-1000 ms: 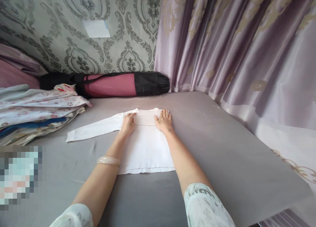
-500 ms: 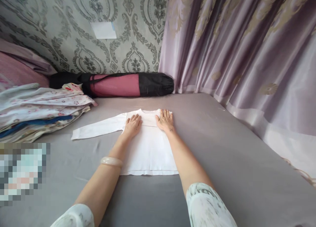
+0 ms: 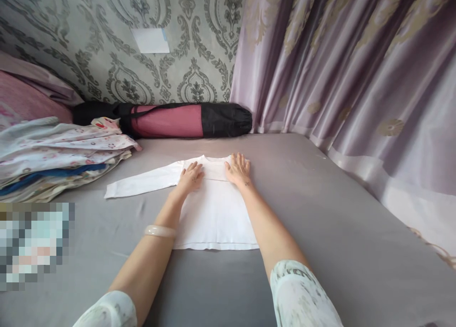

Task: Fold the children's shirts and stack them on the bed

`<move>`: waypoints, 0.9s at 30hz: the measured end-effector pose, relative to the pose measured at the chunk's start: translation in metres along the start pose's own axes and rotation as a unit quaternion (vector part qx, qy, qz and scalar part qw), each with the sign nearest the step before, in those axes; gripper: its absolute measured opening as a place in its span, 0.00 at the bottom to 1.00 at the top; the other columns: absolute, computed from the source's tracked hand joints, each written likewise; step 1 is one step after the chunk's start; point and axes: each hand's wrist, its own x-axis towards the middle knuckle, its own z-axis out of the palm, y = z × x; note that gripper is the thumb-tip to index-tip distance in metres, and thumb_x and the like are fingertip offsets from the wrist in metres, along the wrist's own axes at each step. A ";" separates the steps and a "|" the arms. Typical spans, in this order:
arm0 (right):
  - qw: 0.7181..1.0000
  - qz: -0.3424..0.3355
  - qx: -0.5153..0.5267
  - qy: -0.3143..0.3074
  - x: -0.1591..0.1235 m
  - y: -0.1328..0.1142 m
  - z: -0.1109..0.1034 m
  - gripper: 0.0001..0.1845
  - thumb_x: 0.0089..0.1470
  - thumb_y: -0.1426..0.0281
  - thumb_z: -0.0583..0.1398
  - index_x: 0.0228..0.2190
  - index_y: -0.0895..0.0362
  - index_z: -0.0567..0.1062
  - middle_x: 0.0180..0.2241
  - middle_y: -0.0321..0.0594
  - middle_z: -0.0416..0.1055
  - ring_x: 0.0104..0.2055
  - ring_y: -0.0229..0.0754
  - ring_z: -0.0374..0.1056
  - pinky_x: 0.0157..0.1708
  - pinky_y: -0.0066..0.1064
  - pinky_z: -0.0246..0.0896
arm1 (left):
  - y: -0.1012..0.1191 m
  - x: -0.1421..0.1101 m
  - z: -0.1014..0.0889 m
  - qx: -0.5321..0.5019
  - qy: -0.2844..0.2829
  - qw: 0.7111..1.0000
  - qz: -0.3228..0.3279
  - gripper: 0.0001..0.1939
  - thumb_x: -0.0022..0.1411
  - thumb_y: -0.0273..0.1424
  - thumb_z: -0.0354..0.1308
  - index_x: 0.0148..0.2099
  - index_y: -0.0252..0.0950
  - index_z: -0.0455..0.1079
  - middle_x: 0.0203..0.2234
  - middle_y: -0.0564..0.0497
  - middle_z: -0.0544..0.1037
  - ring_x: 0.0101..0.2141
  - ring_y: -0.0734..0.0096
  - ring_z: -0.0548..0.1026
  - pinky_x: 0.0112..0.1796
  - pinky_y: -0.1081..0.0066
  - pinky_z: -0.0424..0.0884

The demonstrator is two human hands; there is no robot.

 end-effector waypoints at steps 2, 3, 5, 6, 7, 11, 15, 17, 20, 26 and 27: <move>1.000 -0.022 0.007 0.011 -0.001 -0.010 0.000 0.35 0.65 0.56 0.36 0.67 0.61 0.45 0.70 0.48 0.33 0.70 0.48 0.27 0.65 0.47 0.24 | 0.001 -0.002 -0.010 -0.015 0.007 1.000 -0.009 0.24 0.67 0.29 0.45 0.64 0.34 0.57 0.66 0.39 0.54 0.66 0.57 0.51 0.61 0.50 0.52; 0.999 -0.030 0.010 0.007 -0.001 -0.014 0.002 0.35 0.65 0.56 0.36 0.67 0.61 0.45 0.70 0.48 0.33 0.70 0.48 0.28 0.65 0.47 0.24 | 0.001 -0.002 -0.015 -0.023 0.016 1.000 -0.010 0.24 0.67 0.29 0.46 0.64 0.34 0.58 0.66 0.38 0.55 0.65 0.57 0.52 0.61 0.52 0.53; 0.999 -0.035 0.015 -0.006 -0.002 -0.022 0.007 0.36 0.65 0.55 0.36 0.67 0.63 0.46 0.69 0.49 0.34 0.70 0.49 0.28 0.65 0.47 0.25 | -0.003 -0.004 -0.025 -0.045 0.033 0.998 -0.007 0.23 0.66 0.29 0.48 0.63 0.32 0.60 0.64 0.37 0.58 0.64 0.58 0.55 0.60 0.57 0.55; 0.999 -0.035 0.013 -0.007 -0.001 -0.024 0.010 0.36 0.65 0.55 0.37 0.66 0.64 0.47 0.69 0.50 0.34 0.70 0.49 0.28 0.65 0.47 0.25 | -0.005 -0.004 -0.030 -0.058 0.041 0.997 -0.006 0.24 0.66 0.29 0.48 0.63 0.31 0.60 0.63 0.37 0.60 0.64 0.58 0.57 0.60 0.60 0.56; 0.999 -0.034 0.009 -0.006 -0.001 -0.025 0.013 0.37 0.65 0.55 0.37 0.66 0.64 0.48 0.69 0.49 0.35 0.70 0.49 0.28 0.65 0.47 0.25 | -0.008 -0.005 -0.035 -0.072 0.048 0.996 -0.008 0.24 0.66 0.29 0.49 0.63 0.29 0.60 0.63 0.36 0.61 0.63 0.59 0.58 0.60 0.63 0.56; 0.999 -0.034 -0.009 -0.005 -0.001 -0.024 0.020 0.37 0.65 0.55 0.36 0.66 0.64 0.48 0.70 0.48 0.34 0.70 0.48 0.27 0.65 0.47 0.24 | -0.025 -0.009 -0.053 -0.129 0.078 0.988 -0.041 0.26 0.66 0.32 0.49 0.64 0.29 0.60 0.60 0.39 0.67 0.59 0.60 0.66 0.58 0.66 0.60; 0.999 -0.031 -0.011 -0.006 0.000 -0.024 0.018 0.36 0.65 0.56 0.37 0.66 0.64 0.48 0.70 0.47 0.34 0.70 0.49 0.28 0.65 0.48 0.25 | -0.041 -0.015 -0.066 -0.150 0.099 0.979 -0.093 0.26 0.64 0.34 0.51 0.62 0.30 0.63 0.56 0.40 0.71 0.54 0.59 0.70 0.54 0.67 0.64; 0.999 -0.028 -0.012 -0.012 0.001 -0.024 0.016 0.36 0.65 0.56 0.37 0.66 0.64 0.48 0.70 0.47 0.34 0.70 0.49 0.28 0.66 0.48 0.25 | -0.049 -0.017 -0.069 -0.153 0.105 0.976 -0.112 0.26 0.64 0.34 0.51 0.62 0.29 0.64 0.55 0.39 0.72 0.53 0.58 0.72 0.53 0.67 0.65; 0.999 -0.019 -0.019 -0.031 0.001 -0.027 0.013 0.36 0.65 0.56 0.38 0.66 0.64 0.48 0.69 0.48 0.34 0.70 0.50 0.28 0.65 0.48 0.26 | -0.061 -0.020 -0.071 -0.169 0.109 0.970 -0.136 0.25 0.63 0.34 0.51 0.61 0.29 0.65 0.54 0.38 0.73 0.53 0.57 0.72 0.52 0.65 0.66; 0.991 -0.091 -0.050 0.079 -0.008 -0.058 0.013 0.32 0.64 0.66 0.45 0.65 0.64 0.50 0.69 0.51 0.36 0.70 0.49 0.29 0.65 0.47 0.20 | -0.077 -0.025 -0.075 -0.245 0.129 0.945 -0.175 0.26 0.63 0.35 0.51 0.61 0.30 0.63 0.56 0.36 0.71 0.54 0.58 0.72 0.50 0.66 0.68; 0.990 -0.117 -0.041 0.074 -0.010 -0.066 0.014 0.31 0.64 0.65 0.45 0.66 0.63 0.50 0.69 0.50 0.36 0.70 0.48 0.29 0.65 0.45 0.21 | -0.078 -0.025 -0.075 -0.253 0.133 0.941 -0.180 0.26 0.63 0.35 0.51 0.61 0.31 0.63 0.56 0.36 0.71 0.53 0.59 0.72 0.48 0.66 0.69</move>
